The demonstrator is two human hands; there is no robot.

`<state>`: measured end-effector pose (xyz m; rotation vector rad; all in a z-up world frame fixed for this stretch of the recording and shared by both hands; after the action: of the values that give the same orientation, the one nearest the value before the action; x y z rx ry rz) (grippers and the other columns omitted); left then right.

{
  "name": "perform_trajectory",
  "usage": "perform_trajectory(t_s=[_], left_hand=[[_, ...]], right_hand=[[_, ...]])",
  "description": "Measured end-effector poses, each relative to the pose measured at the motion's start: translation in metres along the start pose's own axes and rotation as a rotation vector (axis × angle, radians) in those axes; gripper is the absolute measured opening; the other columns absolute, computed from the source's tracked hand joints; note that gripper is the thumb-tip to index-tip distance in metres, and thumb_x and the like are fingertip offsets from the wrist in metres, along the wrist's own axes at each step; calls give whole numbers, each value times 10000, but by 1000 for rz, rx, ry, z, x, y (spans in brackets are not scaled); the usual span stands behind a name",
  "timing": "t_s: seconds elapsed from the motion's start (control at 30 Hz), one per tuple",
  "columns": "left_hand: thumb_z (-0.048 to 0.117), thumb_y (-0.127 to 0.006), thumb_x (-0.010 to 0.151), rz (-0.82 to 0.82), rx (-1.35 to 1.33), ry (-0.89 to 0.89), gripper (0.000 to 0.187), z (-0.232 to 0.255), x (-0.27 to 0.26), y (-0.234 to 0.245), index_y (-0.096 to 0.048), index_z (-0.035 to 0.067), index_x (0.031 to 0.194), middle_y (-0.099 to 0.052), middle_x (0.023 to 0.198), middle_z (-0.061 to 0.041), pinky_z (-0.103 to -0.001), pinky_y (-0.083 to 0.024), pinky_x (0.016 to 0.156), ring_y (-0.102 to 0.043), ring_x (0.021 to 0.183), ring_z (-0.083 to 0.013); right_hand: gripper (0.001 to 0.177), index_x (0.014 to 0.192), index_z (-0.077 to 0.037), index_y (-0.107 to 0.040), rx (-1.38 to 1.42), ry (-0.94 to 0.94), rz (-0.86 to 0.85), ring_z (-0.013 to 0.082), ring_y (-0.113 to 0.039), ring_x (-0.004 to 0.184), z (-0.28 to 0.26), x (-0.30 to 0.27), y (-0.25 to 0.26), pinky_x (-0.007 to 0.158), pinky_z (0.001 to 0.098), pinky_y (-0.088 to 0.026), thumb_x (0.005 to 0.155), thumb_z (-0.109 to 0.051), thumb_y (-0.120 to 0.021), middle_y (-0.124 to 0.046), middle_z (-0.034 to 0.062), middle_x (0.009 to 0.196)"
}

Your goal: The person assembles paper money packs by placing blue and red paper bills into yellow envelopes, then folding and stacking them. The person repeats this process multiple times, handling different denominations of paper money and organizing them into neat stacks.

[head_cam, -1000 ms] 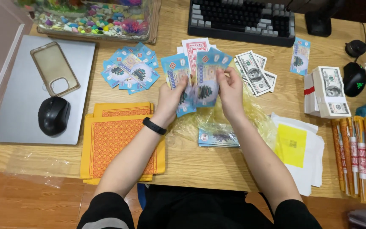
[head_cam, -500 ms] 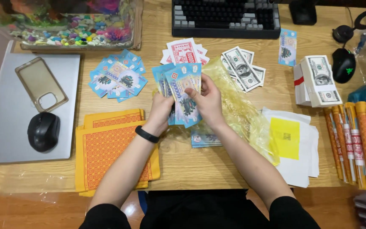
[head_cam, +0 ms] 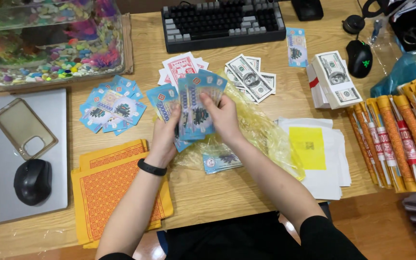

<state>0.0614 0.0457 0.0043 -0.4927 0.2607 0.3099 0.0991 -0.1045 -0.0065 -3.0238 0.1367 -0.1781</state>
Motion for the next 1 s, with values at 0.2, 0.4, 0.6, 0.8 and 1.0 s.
perform_trajectory(t_s=[0.2, 0.4, 0.6, 0.8, 1.0], left_hand=[[338, -814, 788, -14, -39, -80, 456, -5, 12, 8, -612, 18, 1041, -657, 865, -42, -317, -561, 697, -642, 769, -124], [289, -841, 771, -48, -6, -88, 368, 4, 0, 1, -640, 57, 974, -674, 850, -9, -279, -557, 701, -647, 759, -96], [280, -852, 761, -62, -19, -128, 359, -2, 9, 9, -637, 69, 957, -678, 824, -9, -286, -562, 655, -661, 734, -106], [237, -848, 766, -50, -46, -144, 317, -2, 5, 8, -651, 66, 946, -679, 812, -8, -284, -562, 657, -657, 724, -92], [245, -913, 684, -57, 123, -208, 417, -4, 10, 10, -659, 25, 932, -686, 814, -46, -303, -556, 638, -644, 747, -110]], right_hand=[[214, 969, -60, -639, -15, -35, -59, 92, -633, 772, 33, 10, 14, 696, 274, -533, 972, -273, -651, -706, 40, 846], [151, 1131, -68, -578, 45, 10, -201, 107, -603, 983, 1, 2, -10, 874, 340, -521, 1022, -162, -532, -669, 35, 1016], [142, 1099, -47, -598, -26, -36, -362, 182, -671, 955, -15, -1, -23, 831, 381, -557, 983, -121, -561, -697, 86, 996], [168, 1094, -26, -620, -57, -45, -359, 170, -643, 957, -10, -2, -20, 850, 392, -550, 934, -77, -613, -683, 94, 989], [584, 1453, -47, -301, -328, 235, -247, 423, -546, 1080, -70, -5, -16, 877, 483, -514, 938, -2, -573, -434, 339, 1356]])
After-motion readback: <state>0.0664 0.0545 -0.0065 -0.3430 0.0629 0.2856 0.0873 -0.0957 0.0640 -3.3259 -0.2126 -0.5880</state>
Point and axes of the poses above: each hand's wrist, its own x-axis towards the middle knuckle, its own y-axis out of the back of the hand, z = x × y, the point moved 7 cm from there along x, towards the middle knuckle
